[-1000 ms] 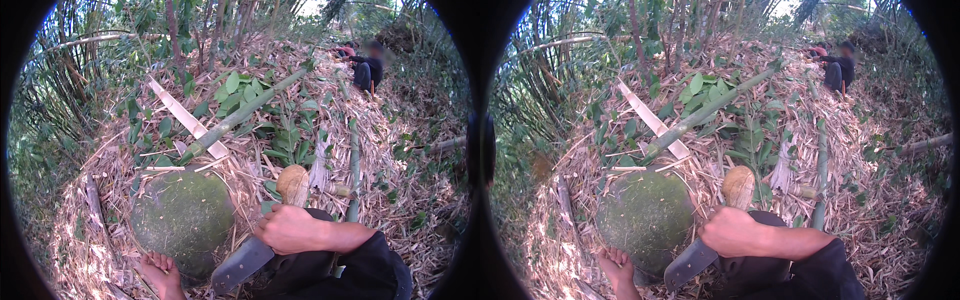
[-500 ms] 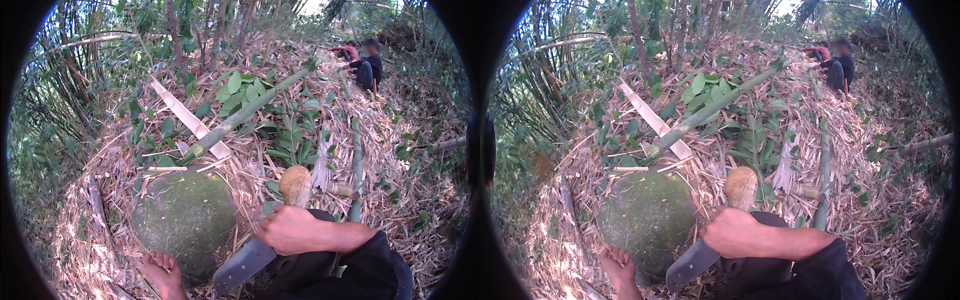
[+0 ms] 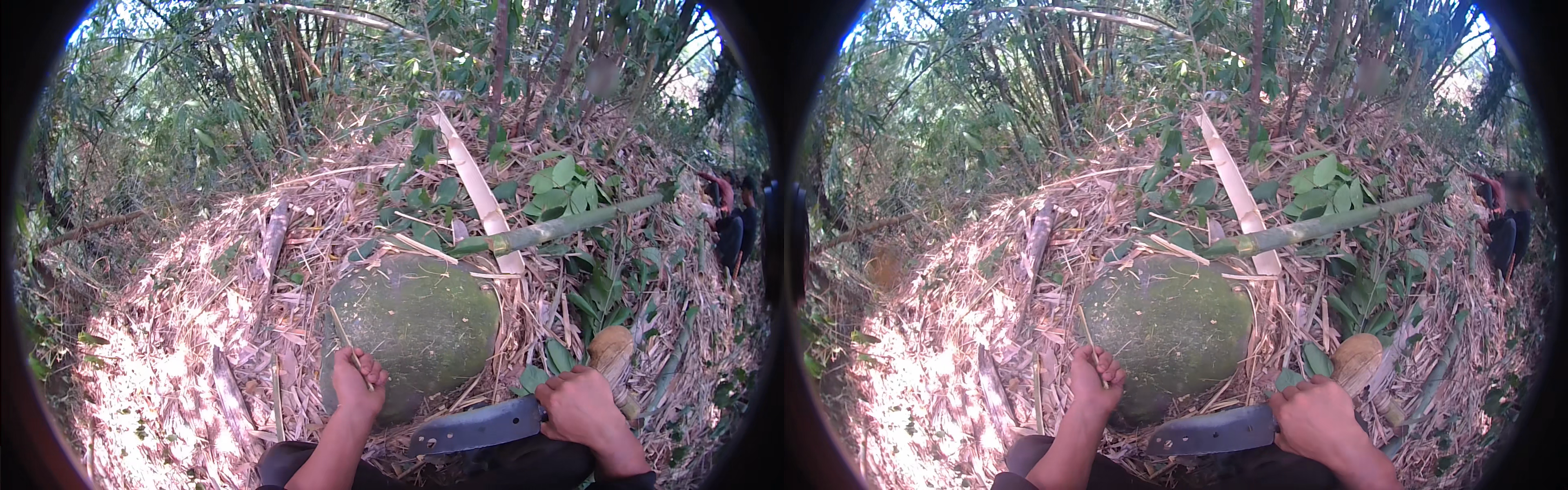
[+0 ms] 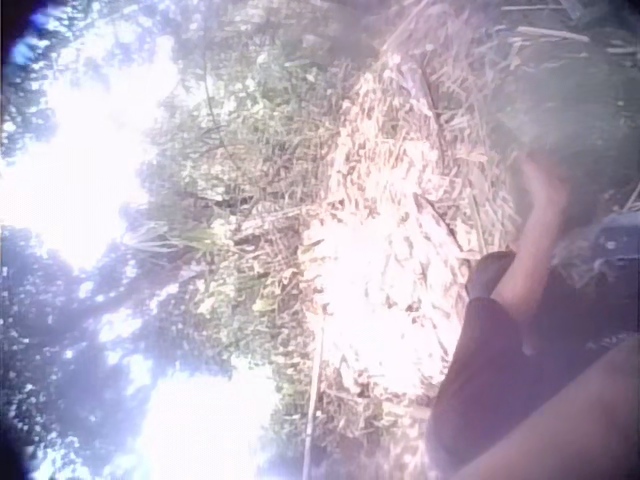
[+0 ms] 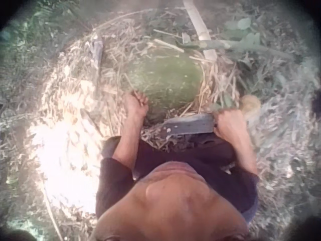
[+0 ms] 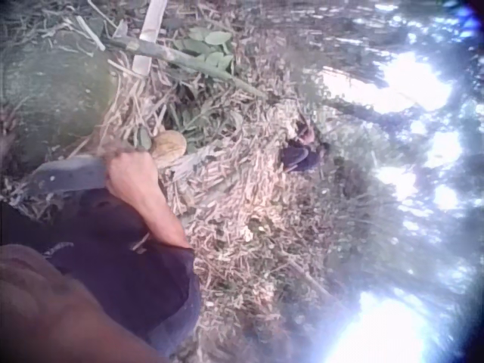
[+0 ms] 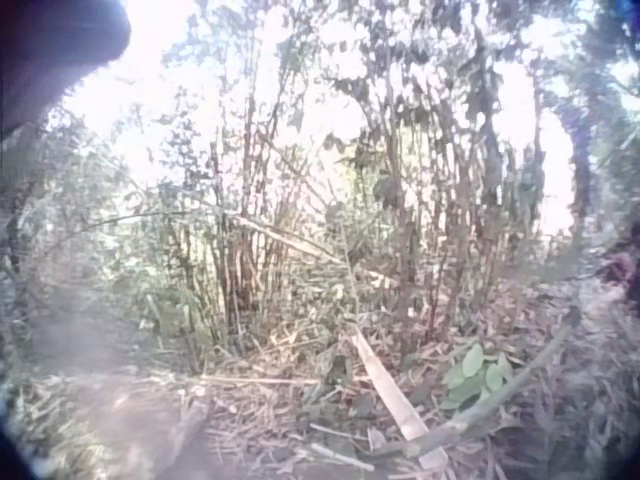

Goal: The person uses a large machete to split a piece of bamboo into thin strips. They hold the bamboo against a large rock and repeatedly strike it with the machete to separate the layers into fine slivers.

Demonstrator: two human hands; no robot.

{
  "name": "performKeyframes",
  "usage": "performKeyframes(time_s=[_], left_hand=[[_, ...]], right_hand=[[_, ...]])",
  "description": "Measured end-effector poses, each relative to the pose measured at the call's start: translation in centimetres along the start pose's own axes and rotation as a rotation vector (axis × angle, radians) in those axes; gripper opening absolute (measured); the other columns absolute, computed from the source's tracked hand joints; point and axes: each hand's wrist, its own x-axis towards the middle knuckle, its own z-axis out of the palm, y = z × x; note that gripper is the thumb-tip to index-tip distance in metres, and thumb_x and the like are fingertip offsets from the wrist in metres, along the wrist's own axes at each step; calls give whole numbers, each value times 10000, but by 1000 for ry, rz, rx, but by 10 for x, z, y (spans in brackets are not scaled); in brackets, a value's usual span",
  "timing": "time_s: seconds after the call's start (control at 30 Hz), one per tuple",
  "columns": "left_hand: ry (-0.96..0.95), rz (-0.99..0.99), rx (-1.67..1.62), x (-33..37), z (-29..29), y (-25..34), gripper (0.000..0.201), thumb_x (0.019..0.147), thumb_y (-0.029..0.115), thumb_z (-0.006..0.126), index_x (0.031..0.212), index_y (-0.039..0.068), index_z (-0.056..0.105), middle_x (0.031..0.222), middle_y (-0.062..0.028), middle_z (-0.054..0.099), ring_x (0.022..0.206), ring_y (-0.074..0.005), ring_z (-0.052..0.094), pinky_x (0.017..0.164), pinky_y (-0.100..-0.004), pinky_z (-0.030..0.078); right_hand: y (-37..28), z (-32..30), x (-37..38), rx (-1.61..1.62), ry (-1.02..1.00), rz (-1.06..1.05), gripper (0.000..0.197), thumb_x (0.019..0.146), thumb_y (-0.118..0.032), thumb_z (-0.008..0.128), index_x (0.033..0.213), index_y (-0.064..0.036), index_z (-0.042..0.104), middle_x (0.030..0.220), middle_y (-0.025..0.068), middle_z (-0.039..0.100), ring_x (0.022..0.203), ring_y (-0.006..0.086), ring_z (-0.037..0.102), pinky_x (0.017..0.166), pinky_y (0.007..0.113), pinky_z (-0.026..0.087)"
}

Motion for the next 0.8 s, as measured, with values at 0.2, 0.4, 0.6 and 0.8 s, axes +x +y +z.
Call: performKeyframes(time_s=[0.2,0.4,0.6,0.8], left_hand=[[-7,-2,-29,-3,-2,-2,178,941,236,436,814,115,469,517,5,367,410,-135,314,427,-300,270],[-19,-15,-58,-5,2,-3,176,942,235,436,819,113,469,521,3,368,417,-138,319,435,-303,277],[-21,-4,-40,-7,1,0,178,945,237,434,824,111,467,526,4,370,419,-138,321,439,-304,279],[-8,-16,-37,-5,1,1,172,947,247,434,834,120,460,534,15,366,430,-125,322,442,-298,277]], right_hand=[[1,0,1,-4,6,-10,370,624,-366,783,824,-85,649,775,55,676,771,232,682,737,356,512],[1,-4,1,2,2,-7,384,613,-370,795,824,-82,655,772,56,675,771,233,683,731,357,513],[-2,-3,0,8,-18,4,379,622,-372,790,819,-79,653,766,58,673,771,237,682,731,358,514],[-4,-5,0,2,-12,13,367,637,-370,782,815,-76,652,771,60,673,774,232,681,734,358,515]])
